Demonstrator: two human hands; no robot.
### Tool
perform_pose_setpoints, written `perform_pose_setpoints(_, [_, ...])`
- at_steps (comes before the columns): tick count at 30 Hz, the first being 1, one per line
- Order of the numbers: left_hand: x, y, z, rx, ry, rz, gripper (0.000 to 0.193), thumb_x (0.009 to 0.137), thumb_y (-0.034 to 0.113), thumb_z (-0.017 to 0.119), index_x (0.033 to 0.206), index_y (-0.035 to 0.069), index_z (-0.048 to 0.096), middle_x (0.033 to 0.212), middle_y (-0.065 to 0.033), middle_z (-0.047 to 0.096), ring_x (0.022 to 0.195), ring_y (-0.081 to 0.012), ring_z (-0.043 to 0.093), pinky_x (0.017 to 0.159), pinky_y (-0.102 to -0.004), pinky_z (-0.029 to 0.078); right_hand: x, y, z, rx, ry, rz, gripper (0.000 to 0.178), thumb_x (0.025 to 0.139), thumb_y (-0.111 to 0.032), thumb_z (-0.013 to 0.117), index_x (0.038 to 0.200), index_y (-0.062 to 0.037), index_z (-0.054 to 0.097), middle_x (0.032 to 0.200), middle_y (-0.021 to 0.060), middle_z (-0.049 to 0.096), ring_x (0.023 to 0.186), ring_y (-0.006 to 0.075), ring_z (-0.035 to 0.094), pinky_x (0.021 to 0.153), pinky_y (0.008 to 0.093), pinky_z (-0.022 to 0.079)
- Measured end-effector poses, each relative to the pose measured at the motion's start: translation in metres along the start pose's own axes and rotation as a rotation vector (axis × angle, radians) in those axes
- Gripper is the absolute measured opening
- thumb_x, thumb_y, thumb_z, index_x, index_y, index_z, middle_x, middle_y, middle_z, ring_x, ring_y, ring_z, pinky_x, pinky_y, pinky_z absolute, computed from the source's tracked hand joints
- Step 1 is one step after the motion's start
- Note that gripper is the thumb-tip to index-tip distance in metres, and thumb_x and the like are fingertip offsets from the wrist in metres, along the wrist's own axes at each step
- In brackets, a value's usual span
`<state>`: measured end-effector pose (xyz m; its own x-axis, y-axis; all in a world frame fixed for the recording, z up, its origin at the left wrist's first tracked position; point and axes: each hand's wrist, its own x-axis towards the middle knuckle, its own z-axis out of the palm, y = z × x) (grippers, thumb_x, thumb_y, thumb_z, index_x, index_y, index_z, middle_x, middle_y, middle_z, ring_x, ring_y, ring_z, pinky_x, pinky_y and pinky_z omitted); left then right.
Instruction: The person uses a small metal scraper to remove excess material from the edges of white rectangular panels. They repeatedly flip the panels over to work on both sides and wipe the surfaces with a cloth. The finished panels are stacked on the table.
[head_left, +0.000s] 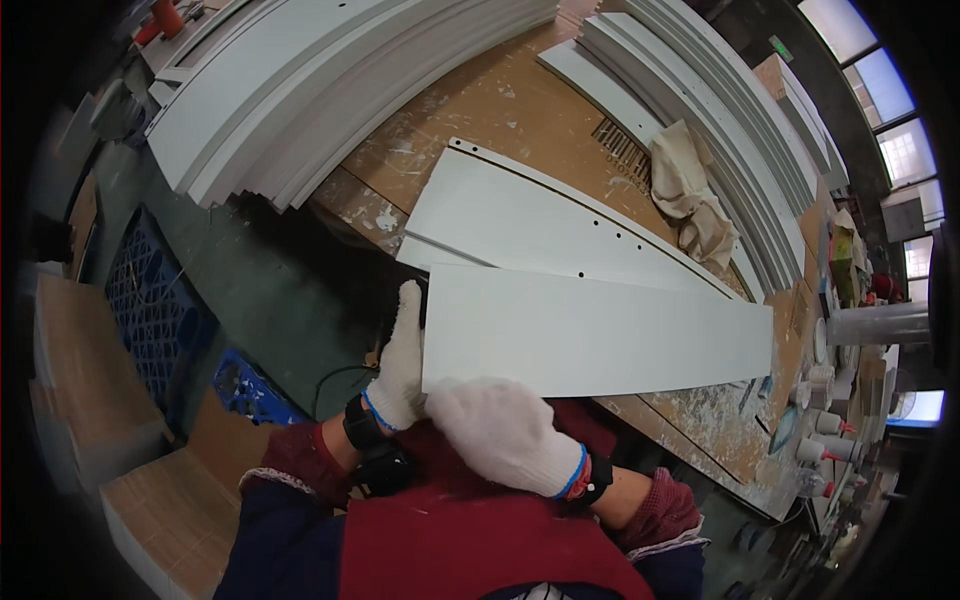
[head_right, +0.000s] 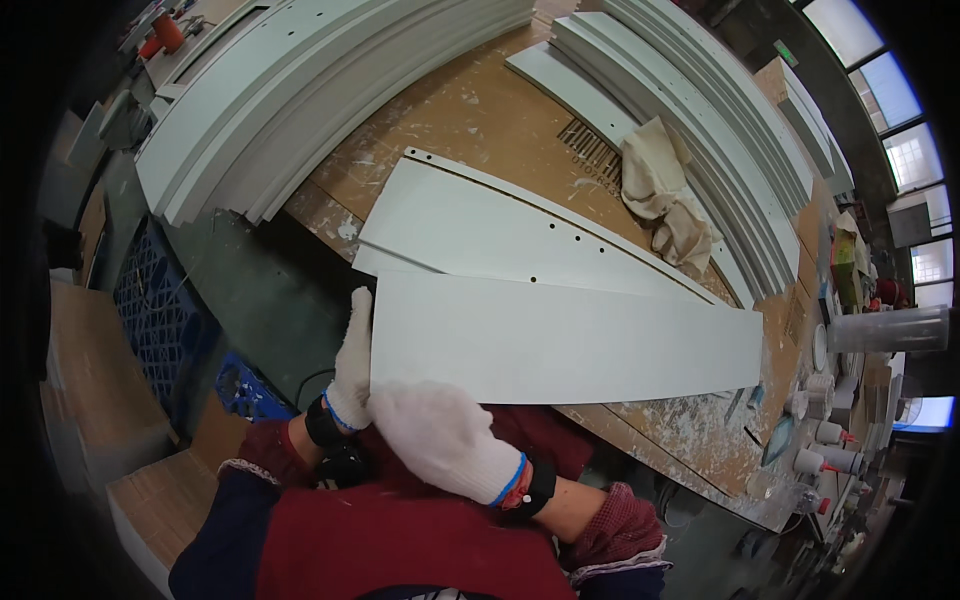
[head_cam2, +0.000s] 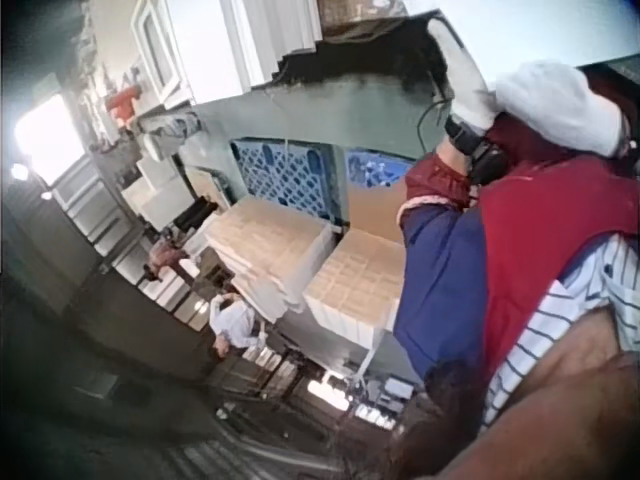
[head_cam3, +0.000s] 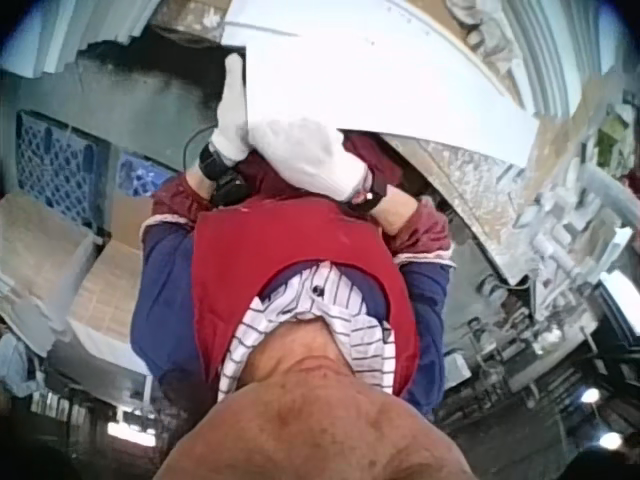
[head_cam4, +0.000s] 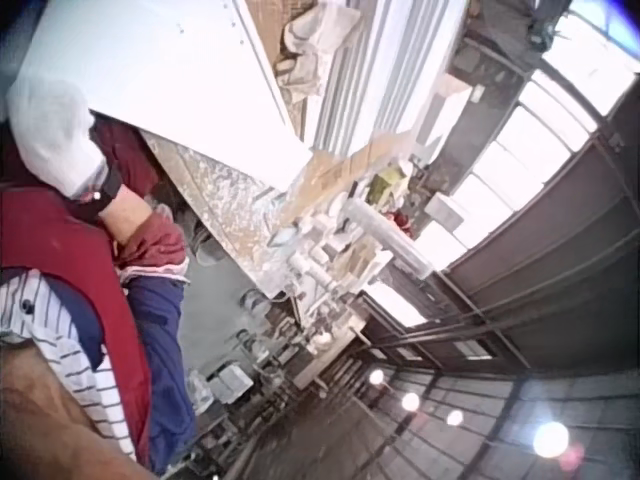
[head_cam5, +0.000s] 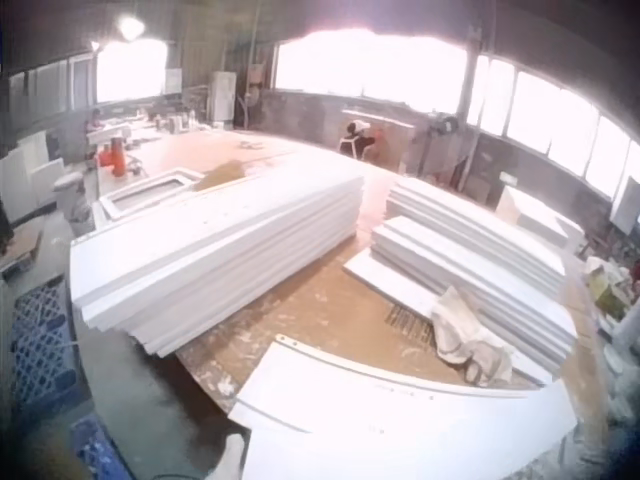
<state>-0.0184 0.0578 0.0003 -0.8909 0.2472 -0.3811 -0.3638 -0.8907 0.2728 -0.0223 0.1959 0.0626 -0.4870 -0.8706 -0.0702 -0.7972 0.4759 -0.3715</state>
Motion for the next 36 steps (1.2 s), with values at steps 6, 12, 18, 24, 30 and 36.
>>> perform_pose_setpoints(6, [-0.002, -0.002, -0.029, -0.358, -0.198, -0.164, 0.080, 0.091, 0.069, 0.030, 0.143, 0.008, 0.036, 0.139, -0.0101, 0.048, 0.127, -0.0283, 0.046, 0.108, -0.0418, 0.035, -0.038, 0.046, -0.039, 0.253, 0.424, 0.605, 0.014, 0.089, -0.015, 0.059, 0.097, -0.0040, 0.060, 0.072, 0.0130, 0.061, 0.057, 0.0222, 0.057, 0.055, 0.0341, 0.045])
perform_pose_setpoints(12, [-0.009, -0.006, -0.018, 0.058, -0.203, 0.115, 0.059, 0.099, 0.047, 0.040, 0.140, 0.005, 0.039, 0.135, -0.0078, 0.051, 0.126, -0.0222, 0.046, 0.106, -0.0347, 0.036, -0.091, 0.113, -0.046, -0.246, 0.385, 1.027, 0.023, 0.092, -0.023, 0.052, 0.092, -0.0008, 0.056, 0.075, 0.0236, 0.058, 0.071, 0.0406, 0.059, 0.065, 0.0444, 0.045])
perform_pose_setpoints(18, [-0.003, 0.002, -0.040, 0.562, -0.412, 0.154, 0.056, 0.085, 0.017, 0.065, 0.137, 0.006, 0.044, 0.131, -0.0083, 0.054, 0.121, -0.0217, 0.050, 0.103, -0.0355, 0.040, -0.017, 0.086, -0.051, -0.269, 0.229, 0.936, 0.025, 0.094, -0.028, 0.049, 0.092, -0.0038, 0.053, 0.075, 0.0251, 0.059, 0.071, 0.0440, 0.060, 0.062, 0.0498, 0.045])
perform_pose_setpoints(24, [-0.003, 0.006, -0.059, 1.471, -0.496, 0.814, 0.049, 0.079, 0.009, 0.068, 0.127, 0.012, 0.056, 0.124, -0.0093, 0.059, 0.118, -0.0258, 0.053, 0.100, -0.0377, 0.043, 0.062, 0.030, -0.023, -0.080, 0.207, 0.369, 0.016, 0.093, -0.023, 0.051, 0.094, -0.0068, 0.053, 0.069, 0.0213, 0.061, 0.064, 0.0403, 0.062, 0.056, 0.0497, 0.048])
perform_pose_setpoints(30, [-0.008, 0.010, -0.037, 1.180, -0.483, 0.634, 0.048, 0.080, 0.013, 0.070, 0.125, 0.011, 0.053, 0.122, -0.0110, 0.060, 0.117, -0.0282, 0.055, 0.099, -0.0381, 0.043, 0.079, 0.013, -0.035, -0.060, 0.275, 0.254, 0.013, 0.089, -0.017, 0.056, 0.097, -0.0069, 0.056, 0.070, 0.0181, 0.061, 0.062, 0.0349, 0.063, 0.056, 0.0434, 0.049])
perform_pose_setpoints(36, [-0.011, 0.005, -0.040, 1.263, -0.389, 0.596, 0.032, 0.075, 0.009, 0.074, 0.106, 0.013, 0.069, 0.123, -0.0157, 0.057, 0.114, -0.0325, 0.056, 0.095, -0.0388, 0.046, 0.055, 0.037, -0.043, -0.231, 0.102, 0.434, 0.020, 0.092, -0.025, 0.052, 0.095, -0.0064, 0.055, 0.072, 0.0181, 0.063, 0.066, 0.0382, 0.063, 0.057, 0.0463, 0.049])
